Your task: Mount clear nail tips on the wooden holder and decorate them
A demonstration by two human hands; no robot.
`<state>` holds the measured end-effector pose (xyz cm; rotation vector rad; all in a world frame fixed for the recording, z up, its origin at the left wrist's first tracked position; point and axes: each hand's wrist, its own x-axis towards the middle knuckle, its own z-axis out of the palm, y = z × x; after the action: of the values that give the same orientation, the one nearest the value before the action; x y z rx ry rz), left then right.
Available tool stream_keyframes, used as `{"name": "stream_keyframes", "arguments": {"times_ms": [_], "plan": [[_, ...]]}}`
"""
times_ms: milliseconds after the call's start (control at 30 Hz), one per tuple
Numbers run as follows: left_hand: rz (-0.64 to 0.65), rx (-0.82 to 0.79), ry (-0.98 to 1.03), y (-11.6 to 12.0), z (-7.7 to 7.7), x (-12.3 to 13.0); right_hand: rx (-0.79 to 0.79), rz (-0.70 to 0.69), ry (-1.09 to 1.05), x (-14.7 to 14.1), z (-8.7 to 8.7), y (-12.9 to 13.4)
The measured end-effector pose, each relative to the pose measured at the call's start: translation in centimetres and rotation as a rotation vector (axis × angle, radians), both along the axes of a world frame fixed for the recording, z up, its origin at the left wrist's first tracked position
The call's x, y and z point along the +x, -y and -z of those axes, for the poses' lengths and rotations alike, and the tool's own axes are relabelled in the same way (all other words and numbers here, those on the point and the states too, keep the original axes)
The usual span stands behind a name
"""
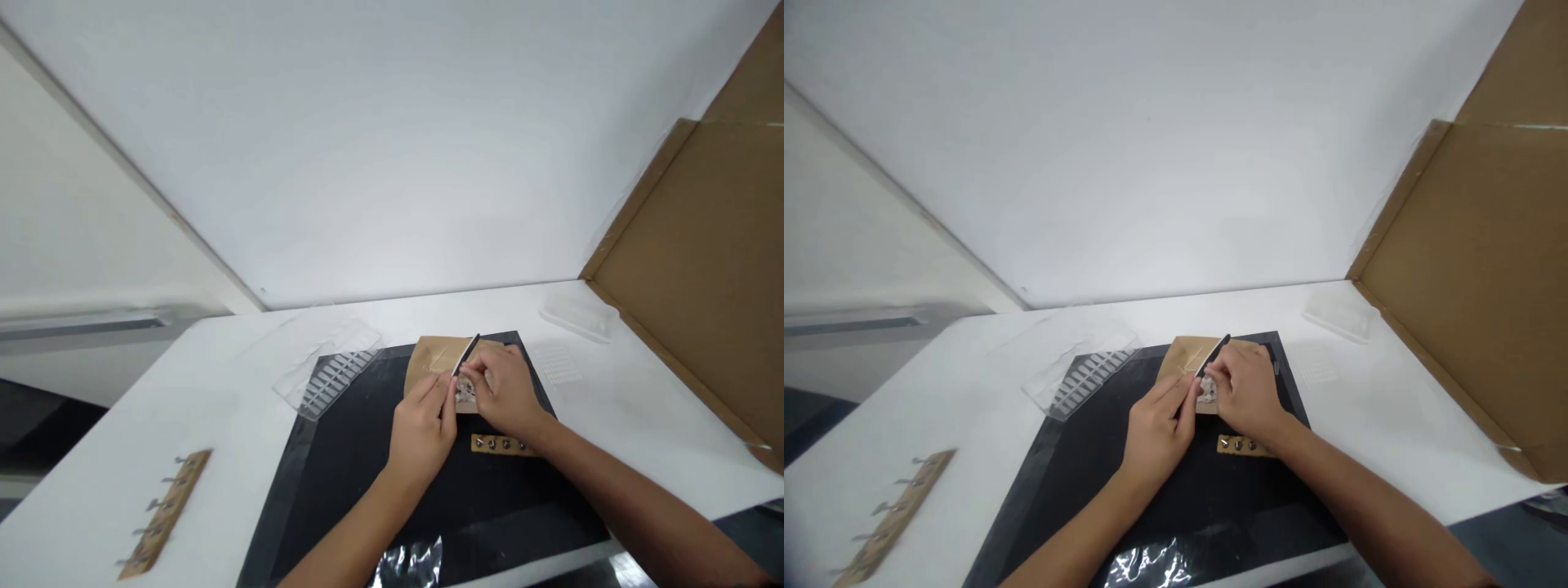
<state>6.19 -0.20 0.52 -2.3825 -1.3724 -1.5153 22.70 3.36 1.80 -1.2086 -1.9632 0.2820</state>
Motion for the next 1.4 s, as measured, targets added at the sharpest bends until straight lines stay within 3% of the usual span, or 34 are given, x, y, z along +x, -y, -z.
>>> {"name": "stream_keyframes", "arguments": {"times_ms": [133,300,400,500,600,667,733,800,867,1000,1100,1167,1400], "plan": [[-0.079,-0.041,-0.068,-0.7,0.2,-1.1,0.038,-0.015,-0.023,0.2,-0.2,0.1],[-0.496,-0.215,-0.207,-2.7,-0.7,-4.5,0.15,-0.013,-0.042,1.1,0.6,0.2],[-0.73,-0.462,-0.267,-3.6,-1.6,-6.0,0.249,-0.02,-0.031,1.5,0.9,0.5],[-0.755,-0.627,-0.355,-3.8,-2.1,-6.5,0.314,-0.021,-0.031,1.8,0.9,0.8],[-0.707,-0.68,-0.438,-3.7,-2.0,-6.5,0.389,-0.019,-0.046,2.2,0.6,1.0],[-0.724,-0.659,-0.464,-3.5,-1.8,-6.6,0.435,-0.019,-0.045,2.4,0.5,1.1],[-0.727,-0.529,-0.474,-3.4,-1.5,-6.7,0.479,-0.01,-0.03,2.5,0.4,1.2],[-0.639,-0.343,-0.405,-3.3,-1.4,-6.5,0.528,0.009,-0.007,2.6,0.3,1.5],[-0.439,-0.25,-0.219,-2.9,-1.4,-5.8,0.579,0.008,0.022,2.6,0.2,1.8],[0.034,-0.457,0.254,-1.4,-1.5,-3.3,0.626,-0.069,0.087,2.6,-0.1,2.4],[0.293,-0.599,0.374,-0.2,-1.5,-1.6,0.655,-0.111,0.145,2.8,-0.2,2.9],[0.366,-0.632,0.416,0.2,-1.5,-1.1,0.672,-0.143,0.171,2.9,-0.2,3.2],[0.415,-0.607,0.507,0.1,-1.0,-1.0,0.644,-0.256,0.229,3.5,-0.7,3.3]]}}
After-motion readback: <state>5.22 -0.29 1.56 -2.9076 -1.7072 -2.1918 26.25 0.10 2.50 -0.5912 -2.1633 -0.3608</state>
